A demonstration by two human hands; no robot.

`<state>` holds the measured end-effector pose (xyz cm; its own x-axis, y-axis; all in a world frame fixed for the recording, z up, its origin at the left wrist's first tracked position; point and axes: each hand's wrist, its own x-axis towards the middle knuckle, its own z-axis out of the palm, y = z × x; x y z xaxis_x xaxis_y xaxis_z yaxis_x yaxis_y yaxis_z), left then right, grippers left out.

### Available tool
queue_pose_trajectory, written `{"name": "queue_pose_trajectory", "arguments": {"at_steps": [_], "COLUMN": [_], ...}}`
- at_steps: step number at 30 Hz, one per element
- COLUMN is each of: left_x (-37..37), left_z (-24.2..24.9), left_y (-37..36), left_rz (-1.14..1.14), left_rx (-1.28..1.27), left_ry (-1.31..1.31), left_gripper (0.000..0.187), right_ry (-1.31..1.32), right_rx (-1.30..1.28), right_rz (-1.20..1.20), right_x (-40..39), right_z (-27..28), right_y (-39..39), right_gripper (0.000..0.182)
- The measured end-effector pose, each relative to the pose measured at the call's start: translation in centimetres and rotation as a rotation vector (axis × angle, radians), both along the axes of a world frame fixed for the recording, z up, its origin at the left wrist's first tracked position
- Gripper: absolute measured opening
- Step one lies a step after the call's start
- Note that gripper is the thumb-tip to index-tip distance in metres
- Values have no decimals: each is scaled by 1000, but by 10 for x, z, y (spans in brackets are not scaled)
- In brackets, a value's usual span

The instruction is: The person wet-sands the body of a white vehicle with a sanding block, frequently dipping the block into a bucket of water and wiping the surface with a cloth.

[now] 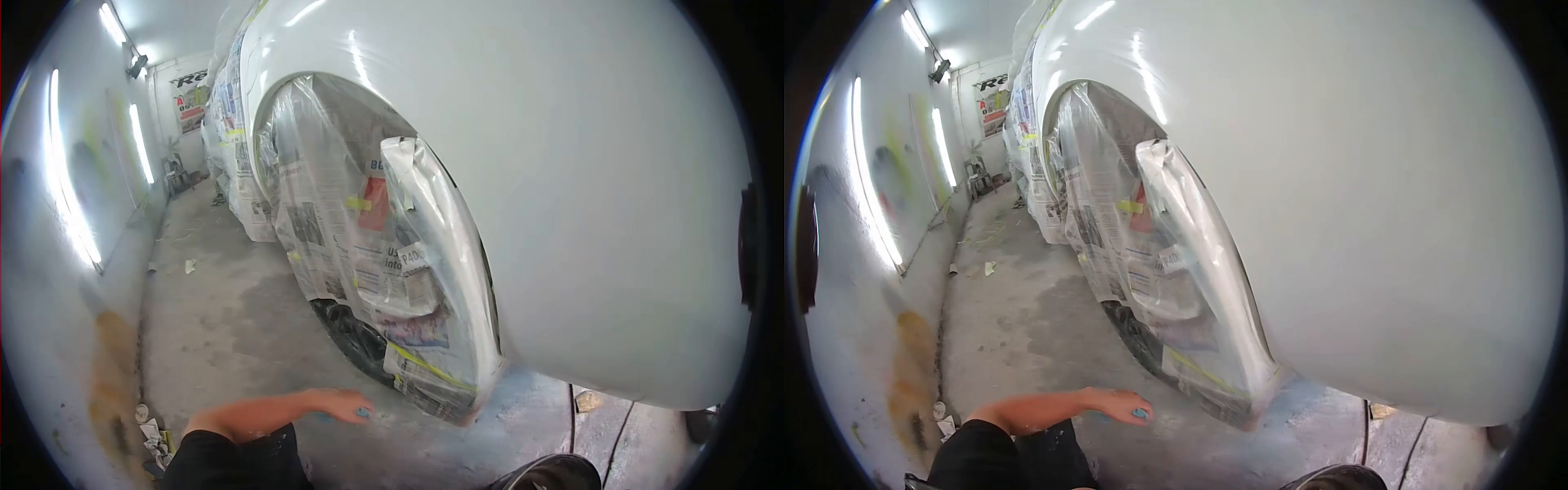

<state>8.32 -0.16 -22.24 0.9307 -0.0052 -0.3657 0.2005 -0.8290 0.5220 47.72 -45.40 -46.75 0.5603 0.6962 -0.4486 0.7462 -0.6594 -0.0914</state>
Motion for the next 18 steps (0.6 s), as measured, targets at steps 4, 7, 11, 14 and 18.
{"name": "queue_pose_trajectory", "arguments": {"at_steps": [4, 7, 11, 14, 18], "left_x": [36, 47, 54, 65, 65], "left_z": [-37, -46, -56, -64, -66], "left_y": [-32, -42, -40, -32, -27], "left_rz": [-109, -256, -265, -280, -323], "left_rx": [-108, -134, -195, -268, -215], "left_ry": [-48, -34, -34, -36, -217], "left_gripper": [35, 36, 36, 37, 39], "right_ry": [171, 244, 28, -384, -1266], "right_rx": [165, 355, 642, 1013, 1235], "right_rz": [-104, -119, -234, 71, 560], "right_x": [-44, -87, -163, -211, -186], "right_z": [101, 206, 409, 530, 619], "right_y": [-40, -57, -16, 53, 196], "right_gripper": [44, 43, 38, 46, 55]}}
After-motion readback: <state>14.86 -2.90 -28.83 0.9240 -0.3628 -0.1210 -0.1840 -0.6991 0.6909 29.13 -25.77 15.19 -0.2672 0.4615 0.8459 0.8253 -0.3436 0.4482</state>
